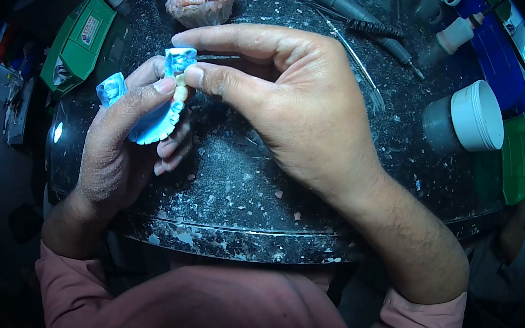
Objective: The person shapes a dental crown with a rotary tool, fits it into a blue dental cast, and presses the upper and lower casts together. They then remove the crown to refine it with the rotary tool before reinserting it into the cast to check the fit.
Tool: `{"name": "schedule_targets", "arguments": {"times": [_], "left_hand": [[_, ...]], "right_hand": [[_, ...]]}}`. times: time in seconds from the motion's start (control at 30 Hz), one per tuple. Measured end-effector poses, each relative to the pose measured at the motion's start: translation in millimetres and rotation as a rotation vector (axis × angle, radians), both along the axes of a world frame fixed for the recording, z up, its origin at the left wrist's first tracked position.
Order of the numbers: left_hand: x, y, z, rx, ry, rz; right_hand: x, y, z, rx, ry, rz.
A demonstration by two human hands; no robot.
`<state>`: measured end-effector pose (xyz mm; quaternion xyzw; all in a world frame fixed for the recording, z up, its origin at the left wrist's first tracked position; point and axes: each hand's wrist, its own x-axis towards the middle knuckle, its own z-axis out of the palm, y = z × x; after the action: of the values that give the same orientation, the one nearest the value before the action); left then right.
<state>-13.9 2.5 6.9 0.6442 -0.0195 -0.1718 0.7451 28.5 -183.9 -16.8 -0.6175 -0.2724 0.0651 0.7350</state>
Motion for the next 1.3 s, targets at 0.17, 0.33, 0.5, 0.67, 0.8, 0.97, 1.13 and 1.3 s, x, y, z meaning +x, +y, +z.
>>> {"name": "schedule_targets", "arguments": {"times": [0.17, 0.33, 0.5, 0.67, 0.8, 0.97, 1.13, 1.3], "left_hand": [[-0.5, -0.9, -1.0, 0.005, -0.005, 0.027], [0.2, -3.2, 3.1, -0.052, 0.020, 0.074], [2.4, -4.1, 9.7, -0.157, 0.049, 0.187], [11.4, 3.4, 10.2, -0.229, 0.172, 0.062], [18.0, 10.4, 6.6, -0.284, 0.249, -0.062], [18.2, 9.8, 10.0, -0.330, 0.142, -0.110], [16.2, 15.6, 5.0, -0.311, 0.129, -0.101], [16.8, 17.9, 1.3, -0.317, 0.106, -0.111]], "right_hand": [[0.7, -0.4, -0.5, 0.005, -0.018, 0.019], [0.1, -2.0, 4.4, 0.007, -0.041, 0.027], [-0.7, -2.6, 8.4, -0.041, -0.263, 0.025], [-2.3, -0.9, 11.3, -0.034, -0.146, 0.045], [1.7, -3.4, 10.5, -0.029, -0.138, 0.105], [3.7, -5.8, 13.7, 0.010, -0.102, 0.100], [2.7, -4.0, 12.1, 0.007, -0.159, 0.085], [2.4, -2.9, 10.7, 0.030, -0.139, 0.091]]}}
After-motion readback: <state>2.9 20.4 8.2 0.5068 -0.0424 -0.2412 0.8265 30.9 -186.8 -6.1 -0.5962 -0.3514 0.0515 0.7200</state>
